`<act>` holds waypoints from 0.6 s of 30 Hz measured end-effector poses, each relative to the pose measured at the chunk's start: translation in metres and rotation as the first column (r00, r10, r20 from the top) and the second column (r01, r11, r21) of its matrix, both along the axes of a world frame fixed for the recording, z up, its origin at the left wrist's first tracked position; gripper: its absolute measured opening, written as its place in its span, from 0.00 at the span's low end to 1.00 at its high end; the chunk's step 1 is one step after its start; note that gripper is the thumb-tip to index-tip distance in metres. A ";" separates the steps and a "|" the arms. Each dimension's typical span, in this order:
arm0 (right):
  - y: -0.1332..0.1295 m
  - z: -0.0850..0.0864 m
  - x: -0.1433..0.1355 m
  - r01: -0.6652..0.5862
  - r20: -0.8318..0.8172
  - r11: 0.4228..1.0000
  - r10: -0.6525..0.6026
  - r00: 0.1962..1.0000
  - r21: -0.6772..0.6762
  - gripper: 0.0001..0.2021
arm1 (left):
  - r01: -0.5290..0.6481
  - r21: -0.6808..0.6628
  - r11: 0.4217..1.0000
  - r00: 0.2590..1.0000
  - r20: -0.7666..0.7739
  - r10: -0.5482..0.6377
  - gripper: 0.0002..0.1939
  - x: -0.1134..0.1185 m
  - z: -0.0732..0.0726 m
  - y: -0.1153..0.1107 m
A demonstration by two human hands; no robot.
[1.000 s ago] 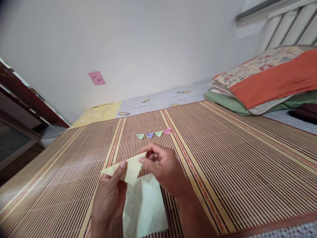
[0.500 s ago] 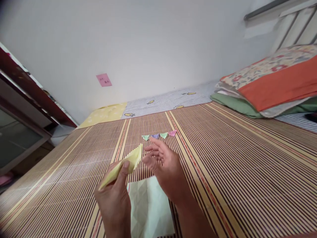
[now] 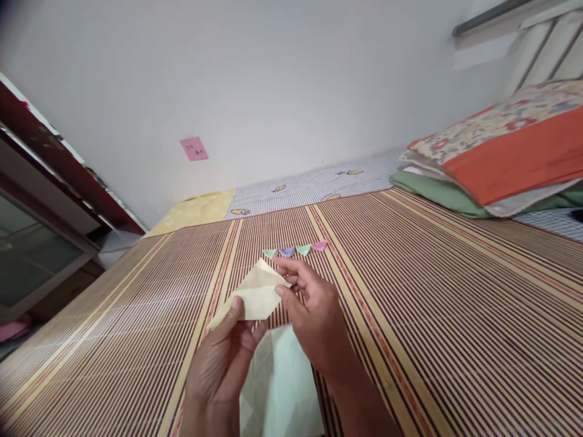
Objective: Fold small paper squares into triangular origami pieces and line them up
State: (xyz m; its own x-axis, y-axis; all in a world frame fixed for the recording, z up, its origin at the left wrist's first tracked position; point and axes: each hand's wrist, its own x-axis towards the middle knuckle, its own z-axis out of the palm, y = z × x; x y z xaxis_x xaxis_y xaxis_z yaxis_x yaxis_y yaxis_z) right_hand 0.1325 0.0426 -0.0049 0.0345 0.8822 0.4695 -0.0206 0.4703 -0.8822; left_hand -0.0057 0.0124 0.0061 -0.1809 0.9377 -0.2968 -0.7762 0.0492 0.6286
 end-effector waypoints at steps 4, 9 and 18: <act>0.001 0.004 0.008 -0.012 0.110 0.995 0.000 0.994 0.101 0.11 | 0.169 -0.055 0.984 0.981 0.108 -0.162 0.09 -0.004 0.000 -0.001; -0.001 0.006 0.010 0.021 0.105 0.999 -0.024 0.994 0.034 0.04 | 0.056 -0.104 0.993 0.998 0.023 -0.054 0.09 0.000 0.003 -0.001; 0.000 0.010 0.010 0.075 0.189 0.962 -0.127 0.974 0.262 0.09 | -0.115 0.042 0.992 0.980 -0.160 0.121 0.04 0.009 0.002 -0.003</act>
State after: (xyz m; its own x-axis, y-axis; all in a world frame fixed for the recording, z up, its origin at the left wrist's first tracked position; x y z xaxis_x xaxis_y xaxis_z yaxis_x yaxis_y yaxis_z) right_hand 0.1422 0.0429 0.0050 -0.0014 0.7317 0.6817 0.2054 0.6673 -0.7159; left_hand 0.0031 0.0094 0.0082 -0.3340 0.9156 -0.2241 -0.6632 -0.0594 0.7461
